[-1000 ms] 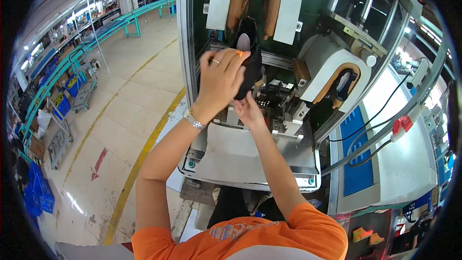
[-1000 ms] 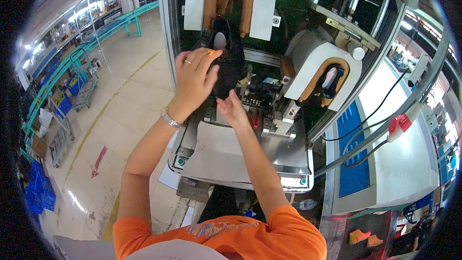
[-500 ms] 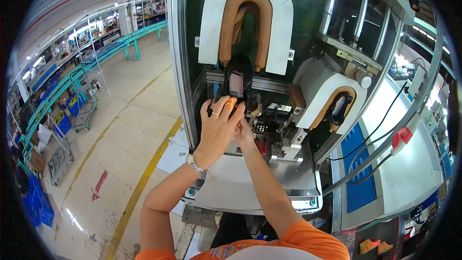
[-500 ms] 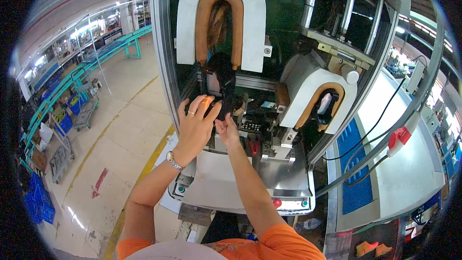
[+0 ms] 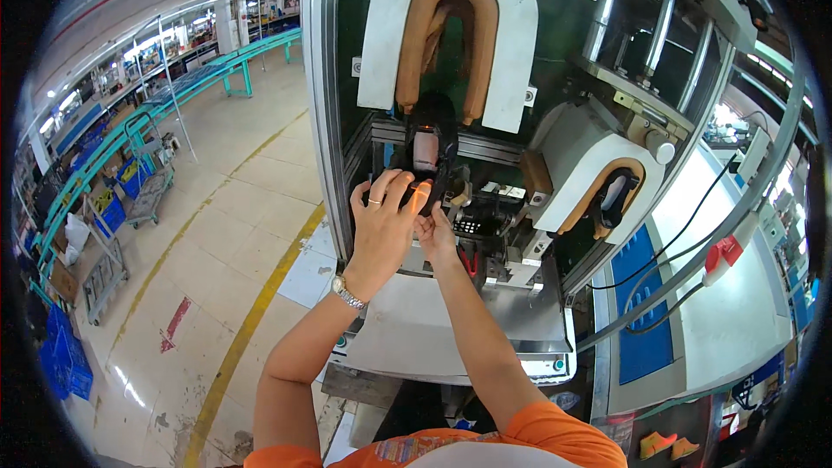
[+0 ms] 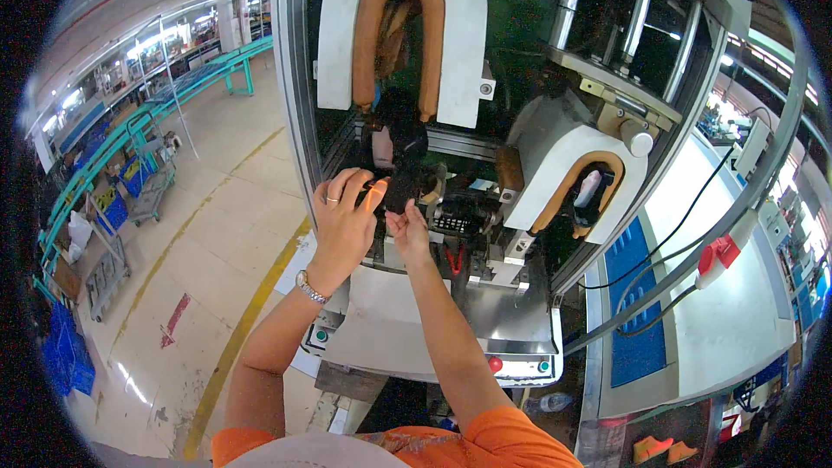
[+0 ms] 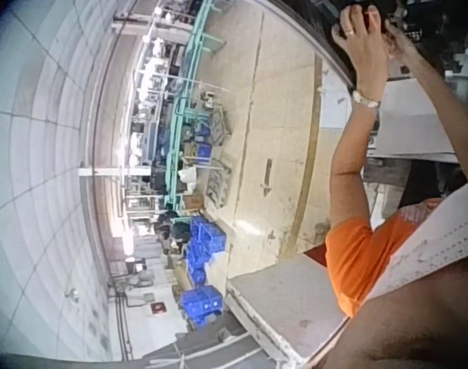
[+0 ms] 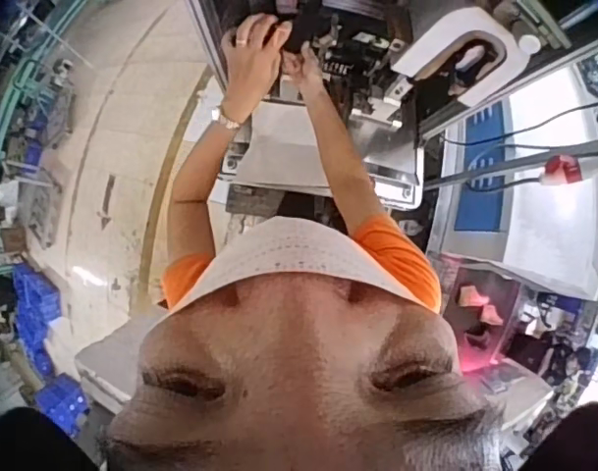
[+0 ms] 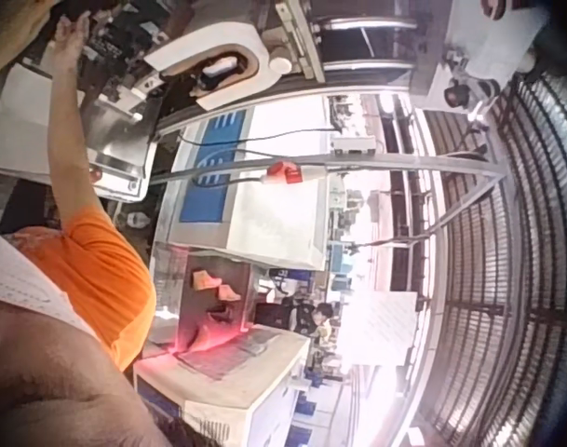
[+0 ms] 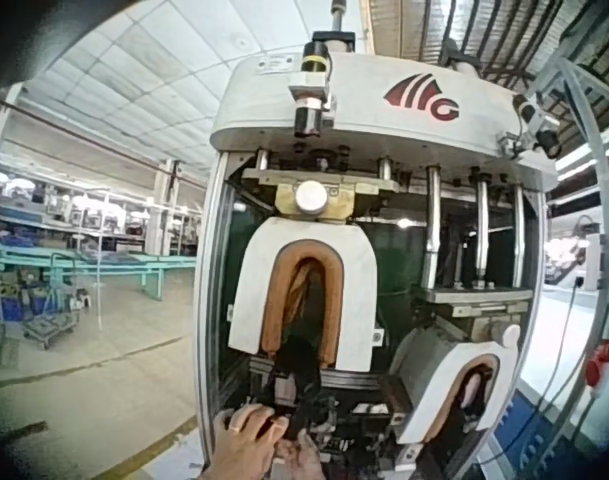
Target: The person operates a shoe pressing machine in a factory setting. They repeatedly pick up black shoes from a nearby table, place them into the machine's molds, and press a button to activate the pressing cycle. After the cycle, they remove the shoes and place them back on the table, repeating this process for multiple units.
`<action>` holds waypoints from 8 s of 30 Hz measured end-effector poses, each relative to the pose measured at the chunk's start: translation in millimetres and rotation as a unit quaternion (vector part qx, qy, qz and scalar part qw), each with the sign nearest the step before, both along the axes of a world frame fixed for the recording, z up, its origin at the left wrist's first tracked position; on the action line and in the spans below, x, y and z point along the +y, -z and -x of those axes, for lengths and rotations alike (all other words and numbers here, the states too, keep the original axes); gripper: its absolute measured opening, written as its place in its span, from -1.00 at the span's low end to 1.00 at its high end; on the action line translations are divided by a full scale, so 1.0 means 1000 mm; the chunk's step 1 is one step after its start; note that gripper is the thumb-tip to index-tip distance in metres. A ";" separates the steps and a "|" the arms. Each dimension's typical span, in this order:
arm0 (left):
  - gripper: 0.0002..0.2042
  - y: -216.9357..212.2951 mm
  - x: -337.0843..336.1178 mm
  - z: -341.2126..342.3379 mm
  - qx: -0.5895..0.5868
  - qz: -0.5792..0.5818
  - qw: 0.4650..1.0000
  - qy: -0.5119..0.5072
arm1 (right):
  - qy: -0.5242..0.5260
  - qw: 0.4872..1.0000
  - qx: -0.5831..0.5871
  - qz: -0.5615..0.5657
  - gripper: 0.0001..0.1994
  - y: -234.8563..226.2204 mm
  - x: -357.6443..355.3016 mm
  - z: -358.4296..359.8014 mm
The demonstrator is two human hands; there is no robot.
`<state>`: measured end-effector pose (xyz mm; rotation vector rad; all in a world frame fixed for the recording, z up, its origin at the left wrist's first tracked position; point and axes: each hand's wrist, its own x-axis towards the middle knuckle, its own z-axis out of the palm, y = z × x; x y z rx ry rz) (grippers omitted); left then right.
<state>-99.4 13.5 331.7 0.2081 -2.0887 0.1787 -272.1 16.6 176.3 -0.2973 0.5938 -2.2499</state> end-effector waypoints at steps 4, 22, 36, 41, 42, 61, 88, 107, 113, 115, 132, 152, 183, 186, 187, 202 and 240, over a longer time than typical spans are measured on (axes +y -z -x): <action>-0.63 0.002 -0.002 0.000 0.004 -0.012 1.000 0.011 | 0.003 1.000 -0.004 0.000 -0.83 -0.008 0.003 -0.007; -0.64 -0.001 0.010 -0.017 0.032 -0.074 0.994 0.070 | -0.014 0.994 0.058 -0.095 -0.86 0.001 0.051 -0.020; -0.70 0.187 -0.015 -0.111 0.082 -0.294 0.952 0.019 | 0.236 0.823 0.423 -0.297 -0.86 0.105 0.232 0.035; -0.74 0.014 0.047 -0.031 0.101 -0.118 0.974 0.167 | 0.008 0.983 0.152 -0.106 -0.82 0.002 0.090 -0.003; -0.75 -0.003 0.049 -0.020 0.101 -0.093 0.979 0.152 | -0.026 0.993 0.090 -0.067 -0.82 -0.002 0.067 0.003; -0.79 -0.001 0.006 0.006 0.042 -0.007 0.999 -0.017 | -0.029 0.998 -0.052 -0.009 -0.91 0.009 -0.012 -0.004; -0.36 0.359 -0.092 -0.194 -0.008 -0.572 0.809 -0.136 | 0.434 0.740 0.481 -0.184 -0.88 -0.124 0.332 -0.064; -0.47 0.110 0.091 -0.042 0.035 -0.329 0.929 0.169 | 0.545 0.216 0.763 -0.272 -0.80 -0.223 0.345 -0.017; -0.29 0.053 0.231 -0.002 0.012 -0.305 0.850 0.429 | 0.555 0.206 0.767 -0.246 -0.79 -0.223 0.369 -0.100; -0.14 0.058 0.265 0.010 0.069 -0.333 0.826 0.450 | 0.496 0.204 0.797 -0.278 -0.80 -0.222 0.376 -0.128; -0.47 0.222 0.381 0.028 -0.356 -0.887 -0.058 0.287 | 0.352 0.845 0.137 -0.378 -0.78 0.036 0.528 -0.203; -0.77 0.259 0.277 0.023 -0.395 -0.904 0.069 0.148 | 0.606 0.538 -0.194 -0.554 -0.76 0.078 0.942 -0.070; -0.75 0.365 0.056 -0.082 -0.038 -0.973 0.210 -0.082 | 0.815 0.554 -0.052 -0.160 -0.63 0.126 0.988 -0.155; -0.64 0.314 0.165 -0.048 -0.106 -0.983 0.149 -0.016 | 0.817 0.552 -0.026 -0.164 -0.63 0.070 0.880 -0.191; -0.53 0.288 0.211 -0.036 -0.236 -0.967 0.087 0.044 | 0.785 0.603 0.028 -0.137 -0.60 0.053 0.841 -0.197; -0.54 0.158 0.313 0.022 -0.170 -0.652 0.543 0.501 | 0.190 0.954 0.167 -0.159 -0.55 -0.011 0.501 -0.112; -0.84 -0.042 0.139 0.186 -0.011 -0.758 0.421 0.498 | 0.145 0.960 0.215 -0.108 -0.87 -0.197 0.315 0.107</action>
